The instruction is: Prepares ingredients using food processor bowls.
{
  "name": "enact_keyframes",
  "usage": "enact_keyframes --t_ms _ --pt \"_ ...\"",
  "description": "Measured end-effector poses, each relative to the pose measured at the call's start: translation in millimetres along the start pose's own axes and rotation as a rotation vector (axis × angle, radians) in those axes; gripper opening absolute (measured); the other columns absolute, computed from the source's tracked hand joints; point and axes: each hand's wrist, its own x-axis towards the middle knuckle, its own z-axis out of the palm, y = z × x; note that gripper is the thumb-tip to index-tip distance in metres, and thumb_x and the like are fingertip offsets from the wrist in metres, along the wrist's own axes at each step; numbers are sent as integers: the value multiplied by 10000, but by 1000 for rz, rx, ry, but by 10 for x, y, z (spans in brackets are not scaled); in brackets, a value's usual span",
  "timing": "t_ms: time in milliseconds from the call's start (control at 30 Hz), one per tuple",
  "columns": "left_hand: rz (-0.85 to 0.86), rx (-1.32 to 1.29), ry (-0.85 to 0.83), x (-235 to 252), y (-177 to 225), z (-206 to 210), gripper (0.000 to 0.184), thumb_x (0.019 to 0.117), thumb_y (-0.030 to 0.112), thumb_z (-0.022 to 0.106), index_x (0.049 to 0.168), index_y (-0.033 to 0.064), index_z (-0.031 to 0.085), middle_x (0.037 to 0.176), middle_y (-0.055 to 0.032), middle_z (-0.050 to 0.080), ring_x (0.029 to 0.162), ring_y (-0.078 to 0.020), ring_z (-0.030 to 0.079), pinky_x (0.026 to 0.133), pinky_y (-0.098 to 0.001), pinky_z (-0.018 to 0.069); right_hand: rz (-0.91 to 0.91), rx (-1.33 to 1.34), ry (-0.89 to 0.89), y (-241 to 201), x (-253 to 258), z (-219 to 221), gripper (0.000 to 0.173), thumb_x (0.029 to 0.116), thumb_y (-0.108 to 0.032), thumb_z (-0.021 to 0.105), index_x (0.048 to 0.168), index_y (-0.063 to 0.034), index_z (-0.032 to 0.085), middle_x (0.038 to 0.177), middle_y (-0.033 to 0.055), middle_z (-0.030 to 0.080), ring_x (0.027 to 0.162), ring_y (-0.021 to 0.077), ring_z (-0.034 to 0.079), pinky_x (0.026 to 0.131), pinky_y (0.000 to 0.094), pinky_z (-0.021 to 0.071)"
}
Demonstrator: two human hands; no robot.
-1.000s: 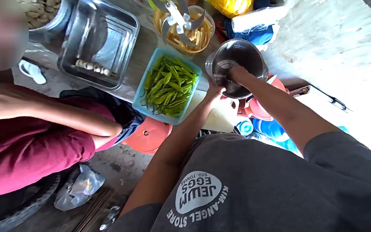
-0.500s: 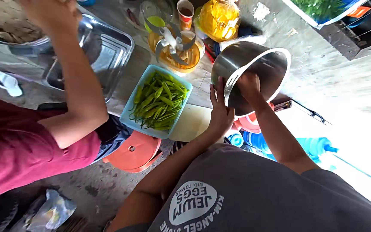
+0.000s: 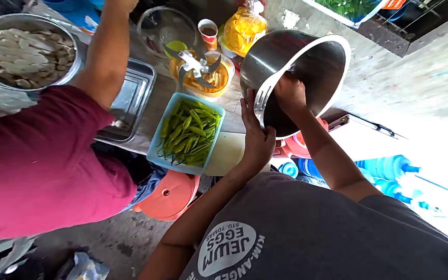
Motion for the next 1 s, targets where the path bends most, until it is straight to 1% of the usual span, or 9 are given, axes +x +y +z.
enact_keyframes --t_ms 67,233,367,433,533,700,800,867,1000 --pt "9 -14 -4 3 -19 0 902 910 20 560 1647 92 45 1728 -121 20 1474 -145 372 1095 -309 444 62 1 -52 -17 21 -50 526 1101 -361 411 1011 71 698 970 260 719 932 456 713 761 621 536" --pt "30 -22 25 38 1 17 869 899 24 551 1622 -1 71 1717 -175 44 1536 -173 262 1183 -311 343 34 41 -67 -50 43 -79 367 1079 -263 495 1265 33 610 1268 270 626 949 449 703 756 586 561" --pt "46 -41 43 40 -14 49 888 894 25 565 1608 -43 42 1708 -201 74 1548 -179 234 1206 -304 308 52 20 -50 -55 57 -82 524 1104 -355 395 994 59 697 968 248 720 929 447 714 752 618 534" --pt "47 -47 45 36 -23 52 894 896 32 566 1608 -45 30 1707 -202 85 1553 -184 223 1217 -311 292 67 50 -24 -41 59 -85 536 1067 -436 484 1010 54 693 951 241 714 878 429 714 731 602 537" --pt "44 -58 48 28 -24 54 893 896 32 556 1613 -29 27 1708 -195 85 1549 -178 232 1209 -303 304 28 70 -9 -38 56 -79 358 1040 -247 561 1277 13 627 1274 260 623 921 421 708 745 556 568" --pt "74 -38 61 19 -16 64 882 892 32 560 1606 -49 48 1701 -215 99 1543 -185 250 1197 -294 320 9 37 35 -53 28 -81 500 1090 -346 445 960 63 701 998 240 717 884 423 718 707 582 539" --pt "84 -29 58 16 -33 61 887 893 36 552 1608 -47 32 1702 -212 102 1547 -195 242 1206 -305 309 43 66 15 -81 28 -133 396 1043 -311 563 1203 38 662 1245 260 642 907 413 709 736 554 562" --pt "107 24 41 -10 -38 35 865 925 53 546 1623 -8 39 1715 -171 91 1548 -184 247 1203 -318 321 1 66 89 -84 7 -99 280 1025 -171 547 1154 41 677 1251 270 638 869 418 716 691 539 568" --pt "144 73 67 -29 -12 58 790 931 20 544 1618 -1 155 1712 -199 19 1484 -171 367 1113 -284 424 49 20 54 -110 -70 -129 387 1066 -283 506 1084 46 708 1160 255 687 925 431 710 755 586 552"
